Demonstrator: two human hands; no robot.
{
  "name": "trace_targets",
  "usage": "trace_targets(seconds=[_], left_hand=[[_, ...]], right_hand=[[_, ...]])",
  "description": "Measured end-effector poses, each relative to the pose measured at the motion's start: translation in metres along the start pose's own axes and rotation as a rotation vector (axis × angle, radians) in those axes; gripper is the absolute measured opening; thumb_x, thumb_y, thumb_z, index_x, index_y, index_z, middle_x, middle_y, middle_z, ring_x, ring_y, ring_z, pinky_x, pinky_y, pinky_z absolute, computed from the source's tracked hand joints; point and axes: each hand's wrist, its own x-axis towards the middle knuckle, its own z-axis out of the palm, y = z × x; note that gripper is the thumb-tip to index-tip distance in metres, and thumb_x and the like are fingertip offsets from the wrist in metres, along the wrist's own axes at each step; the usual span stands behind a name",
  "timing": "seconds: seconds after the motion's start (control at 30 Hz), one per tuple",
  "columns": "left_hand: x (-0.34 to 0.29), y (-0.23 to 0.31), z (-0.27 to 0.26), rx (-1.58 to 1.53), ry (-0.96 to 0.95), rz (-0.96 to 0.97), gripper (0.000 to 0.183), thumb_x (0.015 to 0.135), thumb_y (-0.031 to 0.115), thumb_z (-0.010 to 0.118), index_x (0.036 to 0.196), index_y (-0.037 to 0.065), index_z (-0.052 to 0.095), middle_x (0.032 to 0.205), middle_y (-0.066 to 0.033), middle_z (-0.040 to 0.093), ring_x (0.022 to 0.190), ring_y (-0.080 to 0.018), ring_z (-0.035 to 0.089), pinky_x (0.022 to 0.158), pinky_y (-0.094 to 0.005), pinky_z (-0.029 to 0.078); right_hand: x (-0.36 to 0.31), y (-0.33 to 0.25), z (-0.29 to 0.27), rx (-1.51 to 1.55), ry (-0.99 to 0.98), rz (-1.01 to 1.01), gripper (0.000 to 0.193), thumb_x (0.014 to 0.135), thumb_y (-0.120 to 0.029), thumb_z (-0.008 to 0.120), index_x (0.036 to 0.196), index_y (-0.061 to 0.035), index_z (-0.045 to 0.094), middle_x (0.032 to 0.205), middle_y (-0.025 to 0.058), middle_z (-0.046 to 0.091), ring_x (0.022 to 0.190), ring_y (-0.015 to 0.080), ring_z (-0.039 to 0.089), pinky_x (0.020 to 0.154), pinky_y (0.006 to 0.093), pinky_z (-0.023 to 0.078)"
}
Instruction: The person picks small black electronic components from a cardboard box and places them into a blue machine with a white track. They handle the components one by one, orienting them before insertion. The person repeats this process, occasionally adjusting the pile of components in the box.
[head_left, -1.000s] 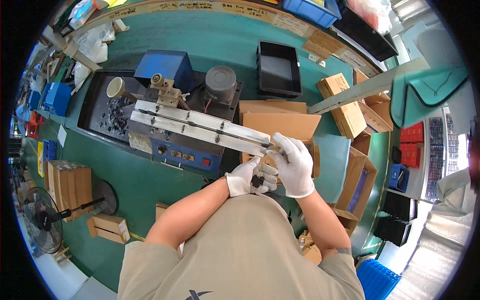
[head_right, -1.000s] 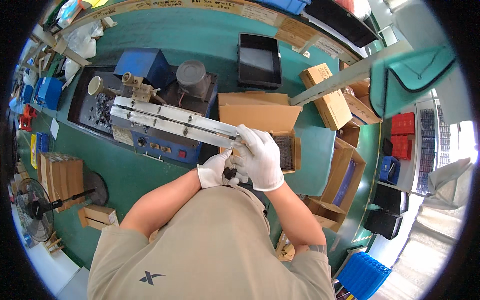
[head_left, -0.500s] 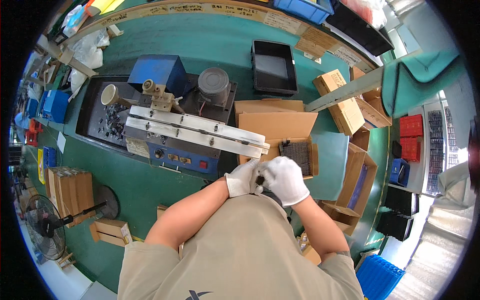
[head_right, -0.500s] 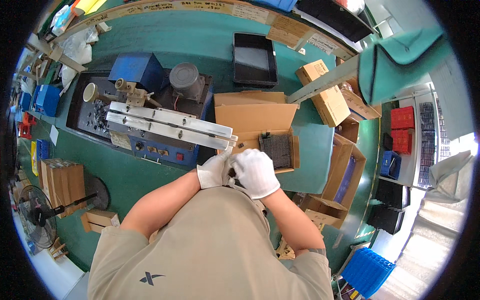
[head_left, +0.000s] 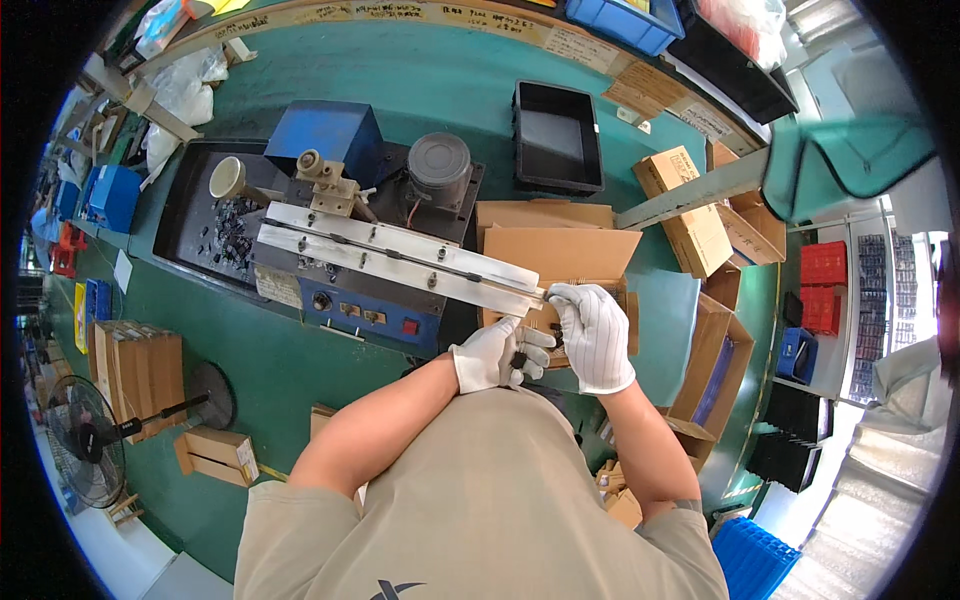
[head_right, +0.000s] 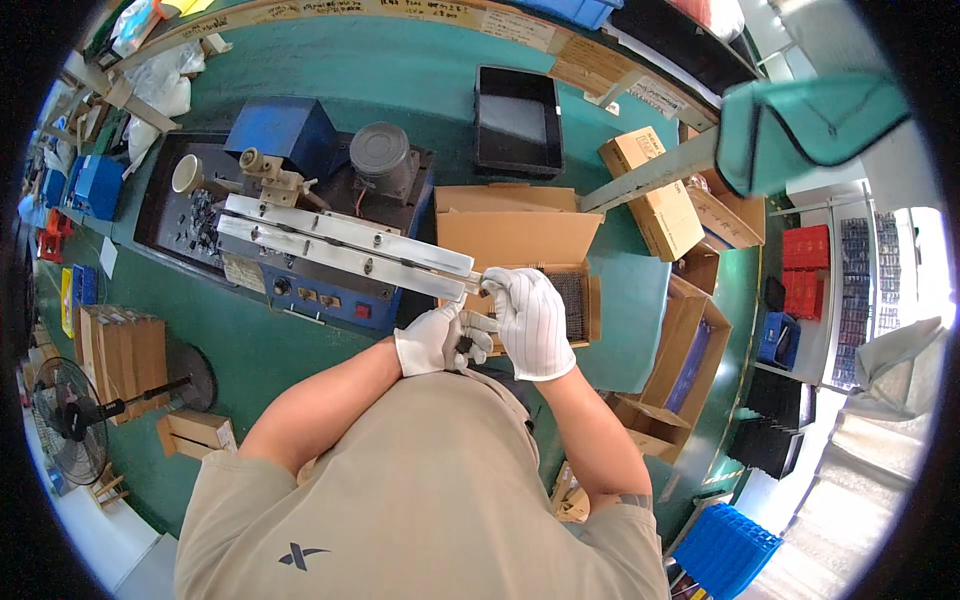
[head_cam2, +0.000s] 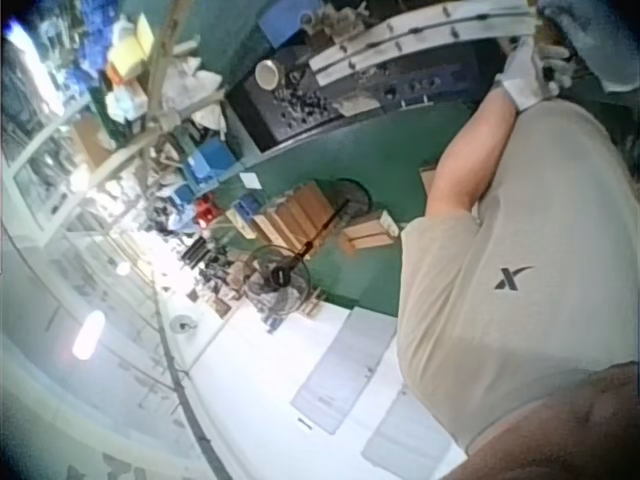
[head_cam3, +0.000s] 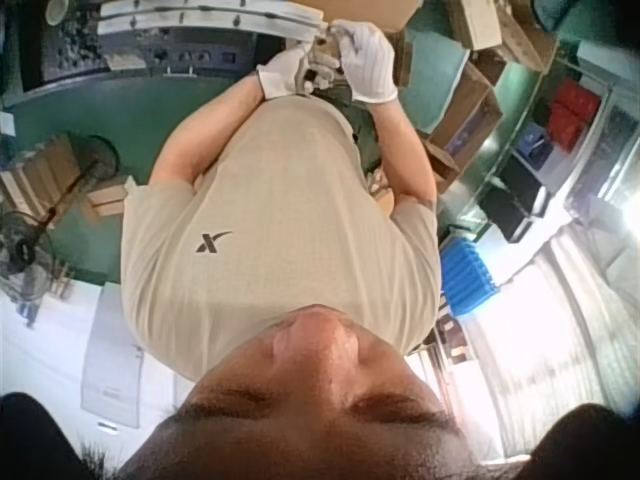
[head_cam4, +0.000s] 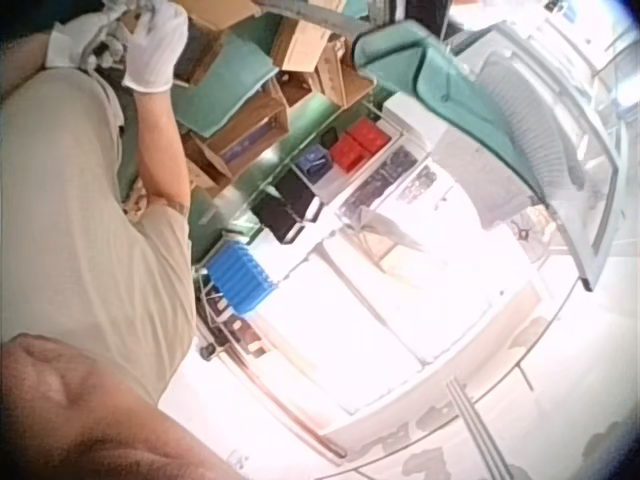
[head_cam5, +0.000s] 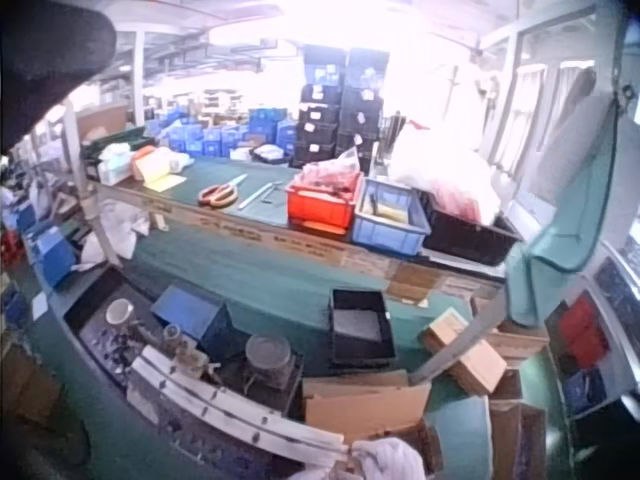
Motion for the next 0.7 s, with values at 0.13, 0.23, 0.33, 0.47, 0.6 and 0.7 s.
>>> trace_targets(seconds=[0.13, 0.23, 0.33, 0.47, 0.6, 0.7], left_hand=[[-0.006, 0.002, 0.018, 0.013, 0.090, 0.012, 0.071, 0.107, 0.064, 0.022, 0.121, 0.009, 0.065, 0.094, -0.0052, 0.069, 0.079, -0.0214, 0.063, 0.061, -0.0304, 0.045], [-0.005, 0.002, 0.015, -0.016, 0.053, 0.006, 0.070, 0.106, 0.064, 0.023, 0.120, 0.008, 0.064, 0.096, -0.0055, 0.069, 0.082, -0.0228, 0.064, 0.064, -0.0320, 0.049], [0.000, 0.004, 0.009, -0.080, -0.010, -0.001, 0.065, 0.106, 0.063, 0.026, 0.128, 0.012, 0.059, 0.109, -0.0086, 0.069, 0.093, -0.0271, 0.067, 0.080, -0.0435, 0.055], [0.007, -0.001, 0.006, -0.153, -0.003, 0.040, 0.064, 0.106, 0.062, 0.027, 0.133, 0.011, 0.056, 0.124, -0.0115, 0.066, 0.109, -0.0321, 0.067, 0.093, -0.0526, 0.056], [0.007, -0.003, 0.004, -0.174, -0.110, 0.056, 0.072, 0.104, 0.067, 0.027, 0.129, 0.008, 0.059, 0.117, -0.0094, 0.068, 0.110, -0.0281, 0.065, 0.091, -0.0434, 0.056], [0.012, -0.008, -0.011, -0.182, -0.168, 0.035, 0.070, 0.104, 0.067, 0.031, 0.134, 0.008, 0.055, 0.122, -0.0097, 0.066, 0.111, -0.0295, 0.065, 0.095, -0.0484, 0.055]], right_hand=[[0.001, -0.003, 0.012, 0.013, 0.024, -0.051, 0.018, 0.088, -0.003, 0.072, 0.106, -0.0068, 0.070, 0.095, 0.0109, 0.071, 0.086, 0.0321, 0.067, 0.077, 0.0393, 0.055], [0.003, -0.003, 0.014, 0.001, 0.036, -0.098, 0.025, 0.085, -0.002, 0.074, 0.109, -0.0061, 0.069, 0.096, 0.0108, 0.071, 0.084, 0.0318, 0.067, 0.076, 0.0389, 0.055], [0.002, -0.013, 0.010, 0.066, 0.066, 0.026, 0.026, 0.083, -0.005, 0.075, 0.108, -0.0060, 0.069, 0.093, 0.0117, 0.070, 0.082, 0.0330, 0.065, 0.073, 0.0407, 0.054], [-0.022, 0.004, 0.001, 0.057, -0.197, 0.016, 0.029, 0.079, -0.010, 0.076, 0.107, -0.0072, 0.071, 0.090, 0.0121, 0.069, 0.080, 0.0336, 0.064, 0.071, 0.0440, 0.052], [-0.032, -0.009, 0.004, -0.190, -0.505, -0.080, 0.022, 0.082, -0.026, 0.072, 0.099, -0.0114, 0.072, 0.095, 0.0098, 0.069, 0.090, 0.0303, 0.063, 0.079, 0.0436, 0.046], [-0.039, -0.004, 0.012, -0.270, -0.583, -0.050, 0.027, 0.083, -0.036, 0.070, 0.098, -0.0139, 0.074, 0.096, 0.0080, 0.068, 0.097, 0.0293, 0.061, 0.084, 0.0446, 0.043]])
